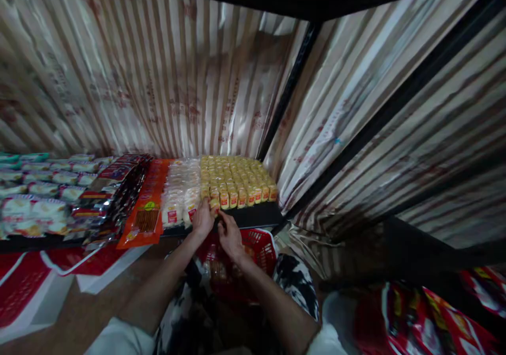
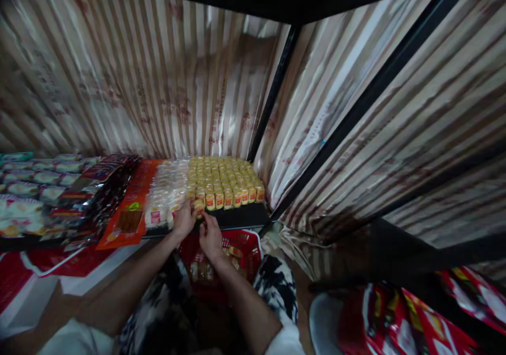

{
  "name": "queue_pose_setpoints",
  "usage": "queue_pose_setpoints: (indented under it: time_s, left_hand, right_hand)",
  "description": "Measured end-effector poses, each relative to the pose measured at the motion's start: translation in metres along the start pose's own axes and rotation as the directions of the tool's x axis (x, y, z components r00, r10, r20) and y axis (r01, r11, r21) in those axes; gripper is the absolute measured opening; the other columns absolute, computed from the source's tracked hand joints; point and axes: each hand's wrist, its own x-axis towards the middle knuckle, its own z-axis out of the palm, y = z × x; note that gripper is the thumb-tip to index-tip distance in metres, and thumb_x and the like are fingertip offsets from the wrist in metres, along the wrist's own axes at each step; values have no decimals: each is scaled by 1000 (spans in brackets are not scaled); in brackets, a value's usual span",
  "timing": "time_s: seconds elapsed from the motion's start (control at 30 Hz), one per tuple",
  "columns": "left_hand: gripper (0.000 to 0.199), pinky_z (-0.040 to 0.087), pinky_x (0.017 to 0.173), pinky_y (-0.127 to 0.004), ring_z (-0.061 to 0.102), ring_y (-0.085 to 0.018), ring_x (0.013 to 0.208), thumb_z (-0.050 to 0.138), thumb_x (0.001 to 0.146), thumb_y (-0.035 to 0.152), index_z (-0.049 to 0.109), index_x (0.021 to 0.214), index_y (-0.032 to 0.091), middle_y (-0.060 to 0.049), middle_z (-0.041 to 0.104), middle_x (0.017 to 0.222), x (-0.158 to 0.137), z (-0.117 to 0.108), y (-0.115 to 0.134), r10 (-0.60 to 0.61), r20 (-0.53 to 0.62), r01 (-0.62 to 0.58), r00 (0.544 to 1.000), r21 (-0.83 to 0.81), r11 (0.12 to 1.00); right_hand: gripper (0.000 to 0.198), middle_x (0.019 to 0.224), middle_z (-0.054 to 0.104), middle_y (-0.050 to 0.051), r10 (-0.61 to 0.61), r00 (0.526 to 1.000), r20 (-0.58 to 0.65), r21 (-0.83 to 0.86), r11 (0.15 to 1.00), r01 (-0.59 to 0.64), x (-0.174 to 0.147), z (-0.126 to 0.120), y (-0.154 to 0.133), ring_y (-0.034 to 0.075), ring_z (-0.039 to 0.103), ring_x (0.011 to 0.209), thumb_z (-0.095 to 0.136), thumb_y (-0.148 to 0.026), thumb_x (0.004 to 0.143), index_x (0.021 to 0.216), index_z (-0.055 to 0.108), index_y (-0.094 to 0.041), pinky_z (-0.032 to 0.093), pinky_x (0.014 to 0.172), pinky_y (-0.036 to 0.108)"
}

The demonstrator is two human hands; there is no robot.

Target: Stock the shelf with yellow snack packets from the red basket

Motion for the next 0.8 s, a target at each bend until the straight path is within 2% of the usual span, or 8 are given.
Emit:
queue_pose_setpoints:
  time_s: [0.1, 0.27, 0.47, 0.67, 0.8]
  left_hand:
    - [36, 43, 91, -34, 55, -23, 110, 44, 84, 17, 48, 119, 9, -17, 60, 115, 12, 7, 0, 17, 12, -17, 1000, 12, 1000]
    - [38, 43, 92, -34, 55, -23, 109, 42, 83, 12, 49, 120, 6, -19, 57, 117, 22, 16, 0, 53, 40, -55, 998, 44, 998]
    - [40, 44, 90, -35, 53, -25, 110, 42, 84, 17, 47, 124, 11, -17, 54, 119, 22, 22, 1, 17, -20, -14, 1000, 124, 992]
    - [42, 45, 91, -37, 53, -25, 109, 41, 87, 23, 41, 128, 12, -15, 52, 118, 17, 30, -7, 63, -124, -63, 990, 8, 998]
    - [35, 47, 91, -39, 53, -22, 108, 38, 87, 19, 46, 121, 14, -13, 54, 114, 3, 38, -19, 134, -171, -143, 976, -40, 989]
  right_hand:
    - [49, 121, 57, 10, -17, 1000, 17, -8, 1000, 17, 4, 2, 8, 20, 50, 114, 41, -12, 79, 126, 52, -20, 41, 101, 38]
    - [53, 126, 54, 10, 4, 998, 58, -15, 1000, -3, 14, 6, 20, 20, 49, 117, 41, -12, 78, 130, 48, -19, 40, 102, 39]
    - [55, 129, 54, 9, 2, 998, 68, -21, 1000, 0, 22, 10, 28, 21, 46, 121, 42, -10, 77, 131, 47, -18, 37, 105, 41]
    - [55, 129, 53, 10, 8, 998, 60, -37, 999, -6, 22, 13, 34, 21, 47, 121, 42, -12, 77, 131, 47, -17, 38, 105, 37]
    - [56, 127, 54, 9, 23, 998, 54, -79, 997, -19, 20, 17, 37, 20, 48, 119, 43, -11, 76, 131, 48, -19, 40, 103, 36]
